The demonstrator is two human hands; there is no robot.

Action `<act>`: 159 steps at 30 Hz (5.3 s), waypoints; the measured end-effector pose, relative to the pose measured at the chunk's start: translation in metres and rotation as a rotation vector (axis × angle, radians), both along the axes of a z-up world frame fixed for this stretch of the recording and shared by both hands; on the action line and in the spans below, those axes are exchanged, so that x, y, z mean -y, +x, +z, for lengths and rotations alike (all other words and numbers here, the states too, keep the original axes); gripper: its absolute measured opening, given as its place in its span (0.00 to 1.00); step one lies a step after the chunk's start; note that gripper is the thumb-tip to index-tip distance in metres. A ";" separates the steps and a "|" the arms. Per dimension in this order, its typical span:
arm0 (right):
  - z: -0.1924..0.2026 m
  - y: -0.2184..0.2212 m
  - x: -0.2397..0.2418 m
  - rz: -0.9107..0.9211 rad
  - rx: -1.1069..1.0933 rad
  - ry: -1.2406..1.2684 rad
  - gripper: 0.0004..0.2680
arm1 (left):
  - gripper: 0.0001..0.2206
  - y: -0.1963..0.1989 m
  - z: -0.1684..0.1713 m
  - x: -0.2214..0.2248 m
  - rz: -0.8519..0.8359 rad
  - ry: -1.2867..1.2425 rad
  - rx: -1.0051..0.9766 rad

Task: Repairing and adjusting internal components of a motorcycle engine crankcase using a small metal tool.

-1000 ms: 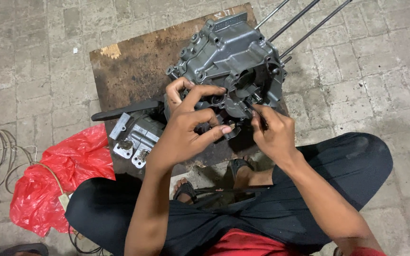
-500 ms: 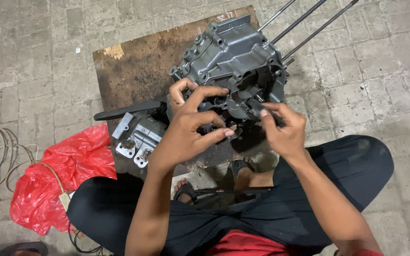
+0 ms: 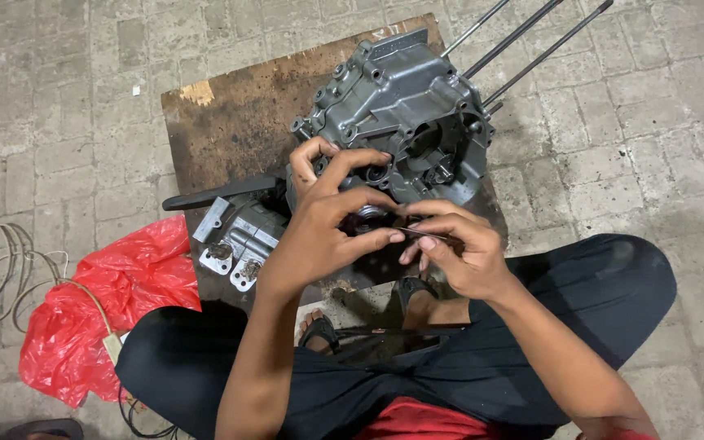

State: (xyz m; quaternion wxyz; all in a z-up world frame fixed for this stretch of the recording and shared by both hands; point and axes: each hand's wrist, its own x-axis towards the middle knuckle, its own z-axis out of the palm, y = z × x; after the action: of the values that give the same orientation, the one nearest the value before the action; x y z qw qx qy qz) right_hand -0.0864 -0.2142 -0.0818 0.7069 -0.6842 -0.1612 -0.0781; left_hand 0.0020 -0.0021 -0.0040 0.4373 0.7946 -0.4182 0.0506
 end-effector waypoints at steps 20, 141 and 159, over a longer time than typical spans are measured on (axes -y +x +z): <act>0.000 -0.002 0.003 -0.004 0.105 -0.074 0.02 | 0.15 -0.001 0.000 -0.006 -0.038 0.045 -0.026; -0.066 -0.006 0.055 -0.578 0.009 -0.703 0.03 | 0.41 -0.010 -0.022 0.029 0.381 0.193 0.195; -0.064 -0.002 0.031 -0.660 0.063 -0.997 0.05 | 0.32 -0.022 -0.020 0.042 0.411 0.263 0.210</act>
State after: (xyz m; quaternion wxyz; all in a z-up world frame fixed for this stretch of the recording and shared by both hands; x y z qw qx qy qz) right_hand -0.0879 -0.2449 -0.1462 0.2337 -0.9448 0.0219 -0.2286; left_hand -0.0196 -0.0442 -0.0243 0.2652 0.9032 -0.2939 0.1658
